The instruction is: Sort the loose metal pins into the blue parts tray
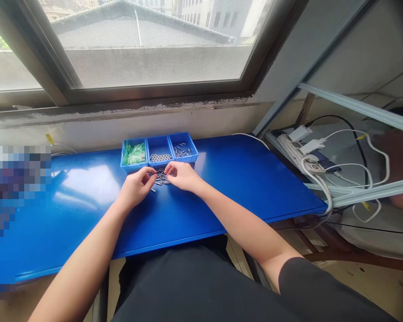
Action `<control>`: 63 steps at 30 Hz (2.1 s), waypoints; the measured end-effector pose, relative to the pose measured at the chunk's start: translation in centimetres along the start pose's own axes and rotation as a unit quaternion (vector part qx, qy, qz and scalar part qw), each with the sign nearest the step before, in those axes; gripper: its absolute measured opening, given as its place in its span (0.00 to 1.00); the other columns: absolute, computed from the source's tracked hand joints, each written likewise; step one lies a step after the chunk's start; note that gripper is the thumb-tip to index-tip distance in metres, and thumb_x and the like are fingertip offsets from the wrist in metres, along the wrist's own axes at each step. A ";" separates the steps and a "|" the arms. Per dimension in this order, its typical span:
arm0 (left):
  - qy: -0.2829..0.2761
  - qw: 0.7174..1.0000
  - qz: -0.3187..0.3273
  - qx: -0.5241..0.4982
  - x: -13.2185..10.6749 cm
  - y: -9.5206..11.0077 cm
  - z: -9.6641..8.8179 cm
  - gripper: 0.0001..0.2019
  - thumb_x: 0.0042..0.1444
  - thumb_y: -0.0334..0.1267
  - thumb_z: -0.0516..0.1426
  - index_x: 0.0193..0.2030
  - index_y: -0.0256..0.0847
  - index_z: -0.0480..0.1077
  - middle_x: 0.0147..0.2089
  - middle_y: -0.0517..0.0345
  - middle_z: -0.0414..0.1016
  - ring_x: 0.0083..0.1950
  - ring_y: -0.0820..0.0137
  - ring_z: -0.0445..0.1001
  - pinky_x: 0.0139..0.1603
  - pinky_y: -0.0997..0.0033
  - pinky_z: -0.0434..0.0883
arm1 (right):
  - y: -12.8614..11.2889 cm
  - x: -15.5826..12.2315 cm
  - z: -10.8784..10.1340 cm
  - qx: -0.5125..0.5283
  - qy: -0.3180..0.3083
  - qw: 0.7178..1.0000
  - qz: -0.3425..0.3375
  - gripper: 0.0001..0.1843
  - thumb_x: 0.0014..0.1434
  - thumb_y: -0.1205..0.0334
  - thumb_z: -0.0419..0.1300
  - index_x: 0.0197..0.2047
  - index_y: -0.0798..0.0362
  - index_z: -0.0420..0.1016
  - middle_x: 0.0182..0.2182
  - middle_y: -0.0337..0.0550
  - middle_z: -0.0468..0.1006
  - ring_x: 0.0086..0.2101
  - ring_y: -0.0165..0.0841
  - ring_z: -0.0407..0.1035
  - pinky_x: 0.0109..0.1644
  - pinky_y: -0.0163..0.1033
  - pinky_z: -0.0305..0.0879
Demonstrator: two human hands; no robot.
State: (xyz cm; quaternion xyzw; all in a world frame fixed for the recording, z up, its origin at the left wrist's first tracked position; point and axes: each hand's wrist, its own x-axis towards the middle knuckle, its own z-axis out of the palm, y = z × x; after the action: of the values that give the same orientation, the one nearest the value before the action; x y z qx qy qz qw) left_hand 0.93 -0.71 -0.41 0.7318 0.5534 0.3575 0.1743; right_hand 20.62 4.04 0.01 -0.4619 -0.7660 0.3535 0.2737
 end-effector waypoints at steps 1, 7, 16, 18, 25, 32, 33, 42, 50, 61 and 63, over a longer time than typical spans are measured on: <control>0.002 1.000 -0.002 -0.001 0.0 -0.1 0.0 0.11 0.61 0.44 0.56 0.44 0.41 0.72 0.23 0.66 0.67 0.22 0.76 0.64 0.27 0.76 0.64 | -0.2 -0.1 0.1 0.034 -0.003 0.999 -0.014 0.06 0.51 0.70 0.60 0.35 0.54 0.75 0.32 0.40 0.79 0.32 0.29 0.72 0.37 0.34 0.68; 0.002 1.000 -0.004 0.011 0.0 -0.5 0.1 0.10 0.62 0.44 0.55 0.43 0.41 0.72 0.23 0.66 0.68 0.23 0.75 0.64 0.29 0.75 0.64 | -0.3 0.0 0.9 0.188 0.003 0.981 -0.055 0.07 0.51 0.63 0.61 0.35 0.55 0.73 0.32 0.40 0.77 0.31 0.29 0.72 0.38 0.36 0.70; 0.007 0.999 -0.009 0.030 0.0 0.1 -0.3 0.15 0.64 0.47 0.51 0.33 0.40 0.70 0.25 0.62 0.71 0.26 0.74 0.66 0.30 0.74 0.63 | -0.2 0.2 1.4 0.248 0.022 0.968 -0.036 0.08 0.51 0.61 0.63 0.35 0.55 0.74 0.33 0.42 0.79 0.34 0.30 0.74 0.42 0.38 0.72; 0.008 1.000 -0.013 0.025 0.0 0.2 -0.3 0.15 0.64 0.47 0.51 0.33 0.40 0.70 0.24 0.62 0.69 0.25 0.74 0.64 0.29 0.74 0.62 | -0.2 0.2 1.5 0.255 0.023 0.966 -0.033 0.09 0.51 0.61 0.64 0.35 0.55 0.74 0.33 0.42 0.79 0.34 0.30 0.74 0.42 0.38 0.72; 0.029 1.000 -0.008 -0.001 -0.1 0.1 -0.1 0.10 0.62 0.45 0.55 0.41 0.41 0.70 0.22 0.67 0.64 0.22 0.76 0.61 0.27 0.76 0.61 | -0.4 0.3 1.3 0.287 0.040 0.957 -0.017 0.10 0.52 0.59 0.65 0.35 0.55 0.73 0.33 0.43 0.79 0.34 0.30 0.74 0.41 0.37 0.72; 0.041 0.999 -0.016 -0.004 -0.2 0.2 -0.1 0.09 0.62 0.43 0.55 0.45 0.42 0.69 0.21 0.69 0.63 0.21 0.77 0.60 0.27 0.77 0.62 | -0.5 0.2 1.7 0.287 0.040 0.957 -0.016 0.09 0.52 0.59 0.65 0.34 0.55 0.73 0.31 0.41 0.79 0.33 0.29 0.74 0.41 0.37 0.72; 0.041 0.999 -0.017 -0.005 -0.1 0.2 -0.1 0.09 0.61 0.43 0.55 0.43 0.42 0.70 0.21 0.69 0.63 0.21 0.77 0.60 0.27 0.77 0.62 | -0.5 0.1 1.7 0.282 0.039 0.958 -0.016 0.09 0.52 0.59 0.64 0.34 0.55 0.73 0.32 0.41 0.79 0.33 0.29 0.74 0.41 0.37 0.72; 0.035 0.999 -0.007 0.011 0.0 0.2 -0.3 0.13 0.62 0.45 0.54 0.34 0.39 0.72 0.24 0.63 0.70 0.24 0.75 0.64 0.28 0.75 0.62 | -0.6 0.0 1.8 0.250 0.049 0.967 -0.032 0.08 0.53 0.60 0.63 0.35 0.55 0.74 0.31 0.41 0.78 0.32 0.29 0.73 0.39 0.36 0.71; 0.037 0.999 -0.004 0.034 0.1 0.0 -0.3 0.18 0.62 0.49 0.54 0.28 0.39 0.71 0.22 0.62 0.69 0.24 0.75 0.63 0.27 0.75 0.61 | -0.7 -0.2 1.9 0.241 0.040 0.969 -0.038 0.07 0.53 0.61 0.63 0.35 0.55 0.74 0.32 0.41 0.78 0.32 0.29 0.73 0.40 0.36 0.71; 0.049 0.999 -0.006 -0.003 0.0 -0.1 -0.1 0.10 0.62 0.44 0.55 0.42 0.41 0.72 0.21 0.67 0.63 0.22 0.76 0.60 0.27 0.76 0.62 | -1.0 -0.2 1.6 0.254 0.069 0.965 -0.006 0.07 0.56 0.61 0.62 0.37 0.55 0.74 0.29 0.39 0.77 0.30 0.27 0.72 0.36 0.34 0.69; 0.048 0.999 -0.009 0.007 0.0 -0.1 -0.1 0.11 0.62 0.45 0.55 0.40 0.41 0.72 0.21 0.66 0.65 0.22 0.76 0.61 0.27 0.76 0.62 | -1.0 -0.2 1.6 0.245 0.064 0.967 -0.005 0.07 0.56 0.61 0.62 0.38 0.55 0.74 0.30 0.40 0.78 0.30 0.27 0.72 0.36 0.34 0.69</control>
State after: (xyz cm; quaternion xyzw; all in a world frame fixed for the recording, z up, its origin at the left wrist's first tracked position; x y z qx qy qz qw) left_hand 0.79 -0.64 -0.43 0.7099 0.5702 0.3869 0.1455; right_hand 18.96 3.07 -0.19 -0.3989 -0.6389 0.4986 0.4290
